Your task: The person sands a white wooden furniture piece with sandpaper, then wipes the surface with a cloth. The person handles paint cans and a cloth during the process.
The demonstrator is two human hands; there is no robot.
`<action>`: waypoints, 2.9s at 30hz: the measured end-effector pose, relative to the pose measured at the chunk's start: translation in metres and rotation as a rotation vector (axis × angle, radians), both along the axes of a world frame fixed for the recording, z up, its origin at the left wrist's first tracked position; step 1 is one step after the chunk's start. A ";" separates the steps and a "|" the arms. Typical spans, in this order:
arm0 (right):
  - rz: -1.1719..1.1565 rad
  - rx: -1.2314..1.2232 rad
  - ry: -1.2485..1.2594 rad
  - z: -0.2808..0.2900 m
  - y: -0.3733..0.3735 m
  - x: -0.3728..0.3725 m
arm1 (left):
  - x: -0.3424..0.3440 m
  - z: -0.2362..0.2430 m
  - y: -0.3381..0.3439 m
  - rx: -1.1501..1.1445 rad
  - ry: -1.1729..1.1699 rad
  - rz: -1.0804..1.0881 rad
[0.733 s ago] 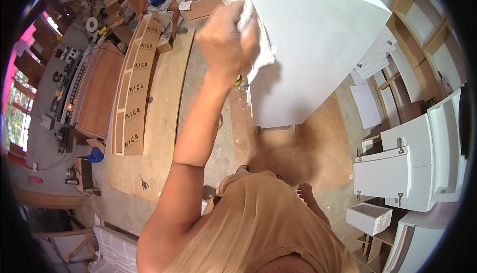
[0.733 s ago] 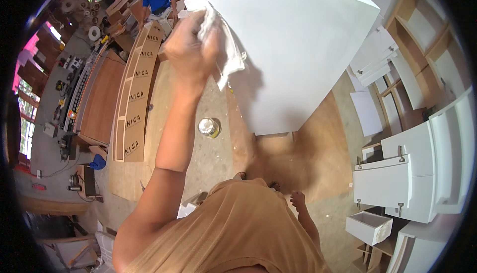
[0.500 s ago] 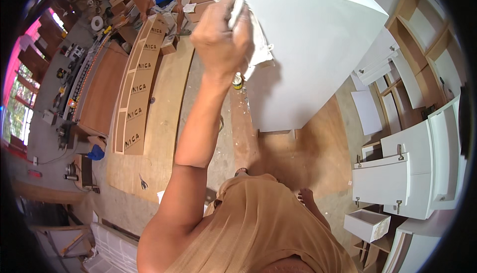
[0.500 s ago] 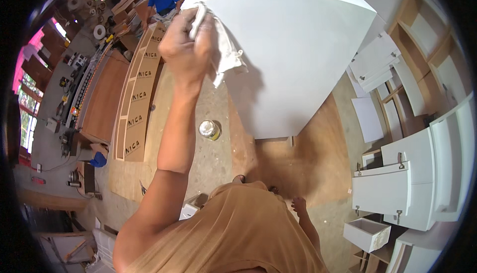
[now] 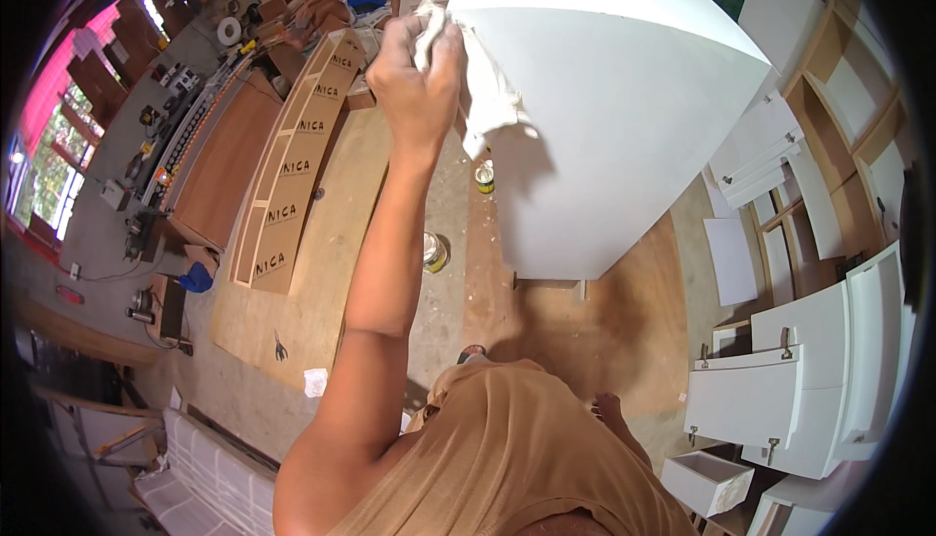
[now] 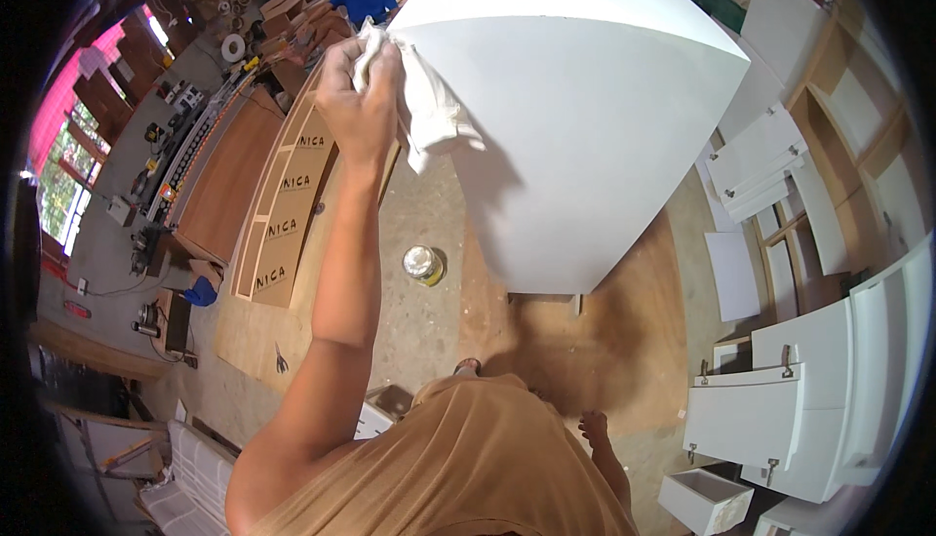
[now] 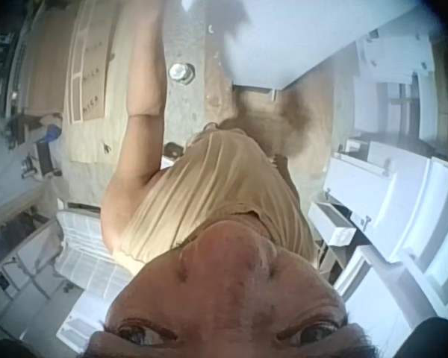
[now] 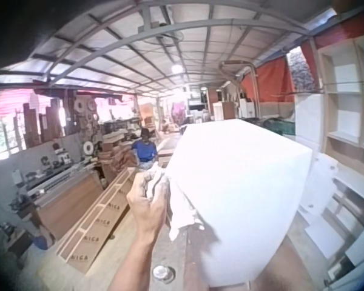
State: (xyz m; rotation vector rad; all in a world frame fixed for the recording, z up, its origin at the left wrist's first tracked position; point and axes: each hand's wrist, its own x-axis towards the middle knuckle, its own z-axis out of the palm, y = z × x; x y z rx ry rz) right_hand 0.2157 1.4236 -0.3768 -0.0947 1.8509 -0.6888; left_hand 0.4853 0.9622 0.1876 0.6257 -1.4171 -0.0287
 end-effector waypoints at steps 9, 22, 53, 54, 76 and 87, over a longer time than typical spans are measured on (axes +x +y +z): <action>-0.047 -0.074 0.000 -0.002 -0.020 -0.002 | -0.007 0.014 0.015 0.002 -0.043 -0.043; 0.032 -0.031 -0.020 -0.017 -0.006 0.013 | -0.077 0.015 0.029 -0.142 -0.096 0.074; -0.048 -0.192 -0.075 0.001 0.007 -0.056 | -0.118 0.019 0.044 -0.119 -0.096 0.158; -0.066 -0.182 -0.022 0.006 0.010 -0.055 | -0.099 0.013 0.035 -0.086 0.016 0.158; 0.079 -0.048 -0.009 -0.003 0.025 -0.019 | 0.009 0.030 0.017 0.009 0.016 0.185; 0.237 -0.388 0.079 -0.043 -0.049 -0.039 | -0.012 0.021 0.014 -0.027 0.111 0.063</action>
